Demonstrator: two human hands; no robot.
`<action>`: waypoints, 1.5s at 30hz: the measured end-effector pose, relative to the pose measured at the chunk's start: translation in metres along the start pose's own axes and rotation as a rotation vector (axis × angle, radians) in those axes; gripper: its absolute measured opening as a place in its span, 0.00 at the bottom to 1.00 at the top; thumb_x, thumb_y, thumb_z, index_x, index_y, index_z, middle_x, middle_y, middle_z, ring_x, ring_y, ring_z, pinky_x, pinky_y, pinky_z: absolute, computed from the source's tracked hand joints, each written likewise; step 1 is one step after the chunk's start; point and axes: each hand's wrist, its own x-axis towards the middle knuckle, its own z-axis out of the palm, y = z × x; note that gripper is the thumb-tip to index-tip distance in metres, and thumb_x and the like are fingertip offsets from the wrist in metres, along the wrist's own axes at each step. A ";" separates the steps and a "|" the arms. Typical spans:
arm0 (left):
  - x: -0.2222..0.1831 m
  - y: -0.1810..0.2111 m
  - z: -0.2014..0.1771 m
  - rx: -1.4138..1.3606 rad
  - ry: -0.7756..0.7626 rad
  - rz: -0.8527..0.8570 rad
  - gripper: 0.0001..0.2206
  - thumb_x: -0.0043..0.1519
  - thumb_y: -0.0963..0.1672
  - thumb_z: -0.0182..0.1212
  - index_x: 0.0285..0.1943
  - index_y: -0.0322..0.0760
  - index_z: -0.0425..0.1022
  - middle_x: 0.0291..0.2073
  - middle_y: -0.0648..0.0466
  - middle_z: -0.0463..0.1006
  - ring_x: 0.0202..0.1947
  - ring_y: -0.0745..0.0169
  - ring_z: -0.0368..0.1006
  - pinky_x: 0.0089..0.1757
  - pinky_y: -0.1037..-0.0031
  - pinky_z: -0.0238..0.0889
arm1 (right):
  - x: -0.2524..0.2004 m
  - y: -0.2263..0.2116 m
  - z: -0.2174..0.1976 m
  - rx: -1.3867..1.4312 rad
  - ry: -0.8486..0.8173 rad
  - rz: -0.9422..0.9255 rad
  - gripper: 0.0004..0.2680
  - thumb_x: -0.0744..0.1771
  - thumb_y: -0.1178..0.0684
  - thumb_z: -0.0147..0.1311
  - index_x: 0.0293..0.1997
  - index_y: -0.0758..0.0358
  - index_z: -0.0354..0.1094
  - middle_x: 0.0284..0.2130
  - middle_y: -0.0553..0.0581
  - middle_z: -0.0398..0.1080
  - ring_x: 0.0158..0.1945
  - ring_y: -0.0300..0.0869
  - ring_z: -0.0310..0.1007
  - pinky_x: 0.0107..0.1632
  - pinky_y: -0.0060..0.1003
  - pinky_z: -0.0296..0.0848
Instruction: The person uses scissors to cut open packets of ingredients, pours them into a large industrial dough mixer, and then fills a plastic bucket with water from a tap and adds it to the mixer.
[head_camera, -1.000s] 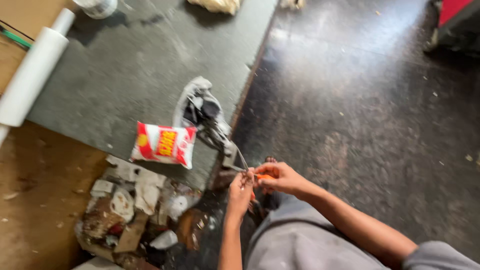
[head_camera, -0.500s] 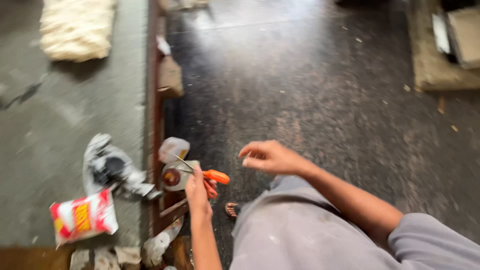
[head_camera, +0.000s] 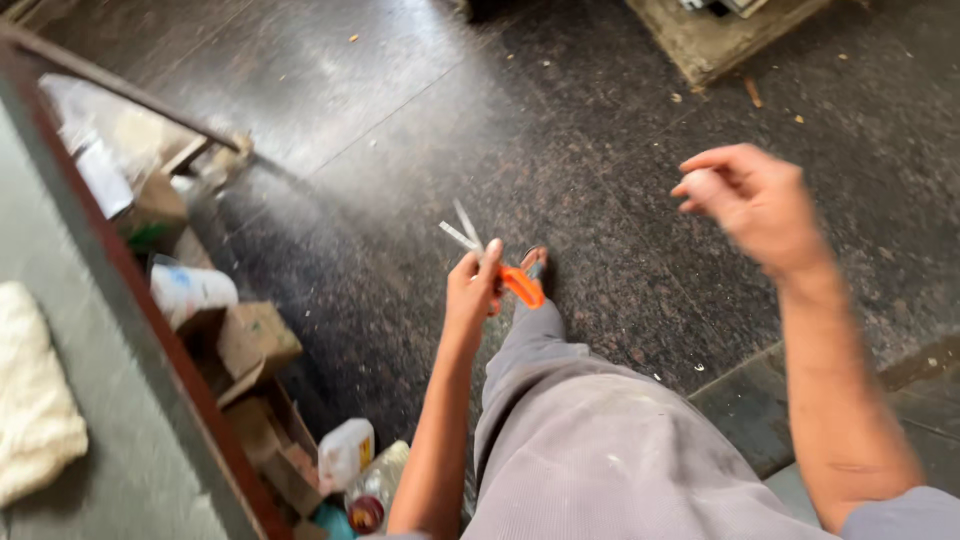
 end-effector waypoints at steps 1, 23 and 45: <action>0.020 0.006 0.015 0.017 -0.061 0.012 0.20 0.65 0.55 0.60 0.31 0.38 0.73 0.20 0.58 0.71 0.15 0.76 0.61 0.18 0.80 0.52 | 0.011 0.004 -0.018 -0.006 0.056 -0.023 0.07 0.72 0.59 0.55 0.54 0.69 0.71 0.41 0.61 0.77 0.42 0.40 0.79 0.46 0.34 0.79; 0.256 0.170 0.274 0.211 -0.157 0.071 0.22 0.61 0.57 0.63 0.32 0.37 0.73 0.22 0.54 0.75 0.17 0.72 0.66 0.18 0.79 0.55 | 0.122 0.096 -0.293 0.151 0.464 0.103 0.10 0.73 0.58 0.53 0.60 0.74 0.67 0.47 0.67 0.75 0.45 0.45 0.78 0.50 0.37 0.77; 0.284 0.227 0.675 0.351 0.074 0.109 0.21 0.60 0.56 0.64 0.33 0.34 0.76 0.22 0.53 0.79 0.18 0.71 0.67 0.19 0.76 0.57 | 0.285 0.111 -0.690 0.178 0.302 -0.148 0.08 0.73 0.57 0.54 0.56 0.73 0.68 0.43 0.65 0.76 0.43 0.43 0.77 0.50 0.36 0.78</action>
